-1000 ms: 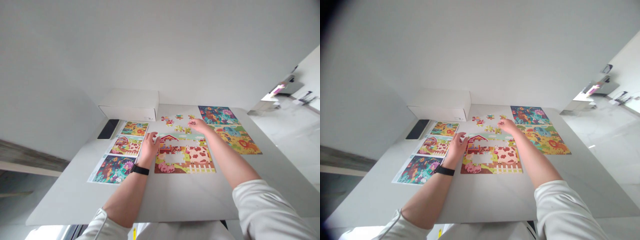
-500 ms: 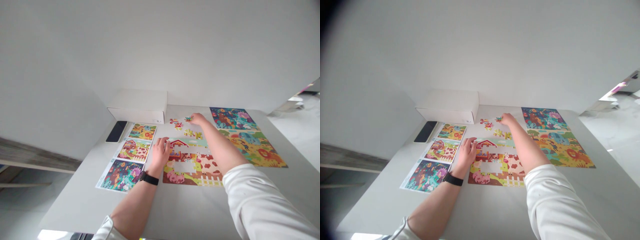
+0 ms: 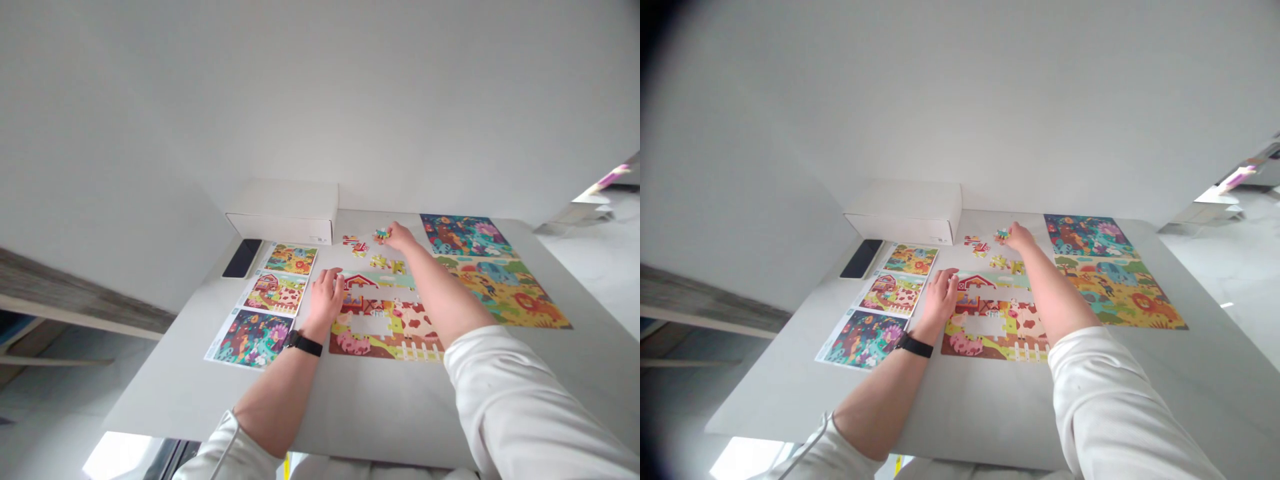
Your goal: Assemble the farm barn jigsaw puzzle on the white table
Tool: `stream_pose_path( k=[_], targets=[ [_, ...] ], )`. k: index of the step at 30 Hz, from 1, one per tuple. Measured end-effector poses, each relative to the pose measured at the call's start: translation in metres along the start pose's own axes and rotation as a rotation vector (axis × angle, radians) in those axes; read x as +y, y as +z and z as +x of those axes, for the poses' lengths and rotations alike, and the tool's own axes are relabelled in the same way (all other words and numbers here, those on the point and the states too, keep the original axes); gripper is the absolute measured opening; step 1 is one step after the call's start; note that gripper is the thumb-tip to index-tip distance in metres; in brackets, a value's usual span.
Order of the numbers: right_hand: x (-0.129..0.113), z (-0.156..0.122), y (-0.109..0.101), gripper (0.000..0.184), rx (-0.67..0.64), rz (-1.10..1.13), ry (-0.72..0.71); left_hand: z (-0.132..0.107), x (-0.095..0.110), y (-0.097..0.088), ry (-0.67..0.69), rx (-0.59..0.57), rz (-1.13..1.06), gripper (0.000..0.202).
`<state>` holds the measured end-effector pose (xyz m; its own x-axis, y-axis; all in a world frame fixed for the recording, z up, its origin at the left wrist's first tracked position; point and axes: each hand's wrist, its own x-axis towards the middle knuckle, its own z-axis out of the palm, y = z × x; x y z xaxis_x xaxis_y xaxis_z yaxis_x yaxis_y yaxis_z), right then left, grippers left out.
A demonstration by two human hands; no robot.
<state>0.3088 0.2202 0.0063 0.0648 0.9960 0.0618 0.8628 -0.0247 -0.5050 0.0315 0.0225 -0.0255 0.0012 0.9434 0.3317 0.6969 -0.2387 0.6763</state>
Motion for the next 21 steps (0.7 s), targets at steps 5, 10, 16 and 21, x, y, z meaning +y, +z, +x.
stream_pose_path(
  k=[5, 10, 16, 21],
  targets=[
    [0.007, -0.043, -0.009, 0.02, 0.134, 0.183, 0.057, 0.001, 0.0, 0.0, 0.008, -0.001, -0.027, 0.03],
    [0.018, -0.117, -0.025, 0.025, 0.101, 0.512, 0.008, 0.003, 0.004, 0.0, 0.074, -0.001, -0.079, 0.029],
    [0.02, -0.214, -0.04, 0.035, -0.058, 0.802, 0.0, -0.01, 0.025, -0.001, 0.2, -0.049, -0.171, 0.02],
    [0.014, -0.249, -0.028, 0.039, -0.05, 0.893, 0.02, -0.029, 0.049, 0.0, 0.182, -0.15, -0.266, 0.023]
  ],
)
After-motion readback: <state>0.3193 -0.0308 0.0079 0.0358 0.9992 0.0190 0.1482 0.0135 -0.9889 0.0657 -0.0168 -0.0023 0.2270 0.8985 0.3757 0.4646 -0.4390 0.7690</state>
